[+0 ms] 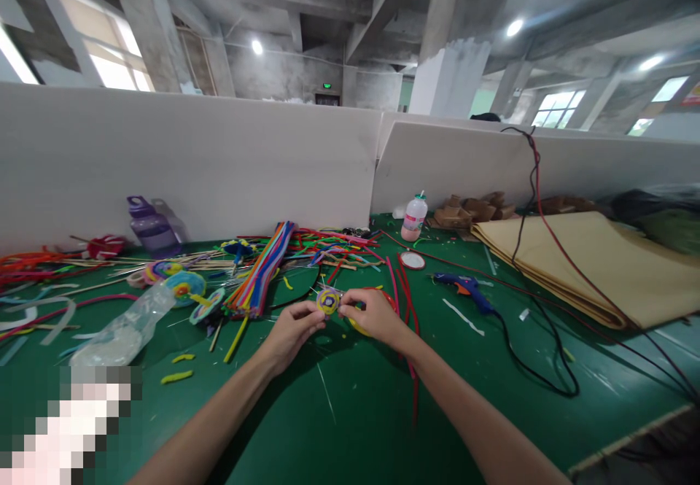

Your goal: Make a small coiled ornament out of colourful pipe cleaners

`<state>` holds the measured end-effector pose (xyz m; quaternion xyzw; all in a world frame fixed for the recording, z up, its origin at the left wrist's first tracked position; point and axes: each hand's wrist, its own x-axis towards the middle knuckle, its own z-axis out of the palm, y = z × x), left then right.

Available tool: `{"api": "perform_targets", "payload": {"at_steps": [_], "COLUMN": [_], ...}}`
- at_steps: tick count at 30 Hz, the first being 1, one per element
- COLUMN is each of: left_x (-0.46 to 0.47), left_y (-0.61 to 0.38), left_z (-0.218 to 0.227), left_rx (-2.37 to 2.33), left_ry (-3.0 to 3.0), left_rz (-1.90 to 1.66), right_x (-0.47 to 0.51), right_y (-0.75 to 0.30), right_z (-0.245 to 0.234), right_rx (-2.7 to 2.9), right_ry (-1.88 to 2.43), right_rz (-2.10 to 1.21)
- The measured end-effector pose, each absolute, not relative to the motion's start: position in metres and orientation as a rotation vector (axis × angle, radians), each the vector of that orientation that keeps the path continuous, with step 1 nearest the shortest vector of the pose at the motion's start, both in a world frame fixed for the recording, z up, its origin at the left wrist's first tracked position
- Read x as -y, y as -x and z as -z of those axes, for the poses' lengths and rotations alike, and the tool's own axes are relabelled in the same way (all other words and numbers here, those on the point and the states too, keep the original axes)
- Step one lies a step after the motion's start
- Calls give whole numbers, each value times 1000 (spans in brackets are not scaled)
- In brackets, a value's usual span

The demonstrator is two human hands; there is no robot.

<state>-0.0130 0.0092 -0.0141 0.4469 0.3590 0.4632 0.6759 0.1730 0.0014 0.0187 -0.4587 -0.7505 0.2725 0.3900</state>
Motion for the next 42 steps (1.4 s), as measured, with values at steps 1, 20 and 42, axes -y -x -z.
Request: {"api": "perform_targets", "payload": {"at_steps": [1, 20, 42], "left_x": [-9, -17, -11], "left_y": [13, 14, 8], "left_z": [14, 15, 15], "left_rx": [-804, -716, -548], "left_ry": [-1002, -729, -570], "left_rz": [-1027, -1288, -1201], "right_x": [-1, -5, 3], "right_y": [-173, -175, -155], "right_z": [-19, -20, -9], "right_rx": [1911, 1585, 1326], "right_ry": [1167, 1083, 842], "right_rz": [-687, -958, -1564]}}
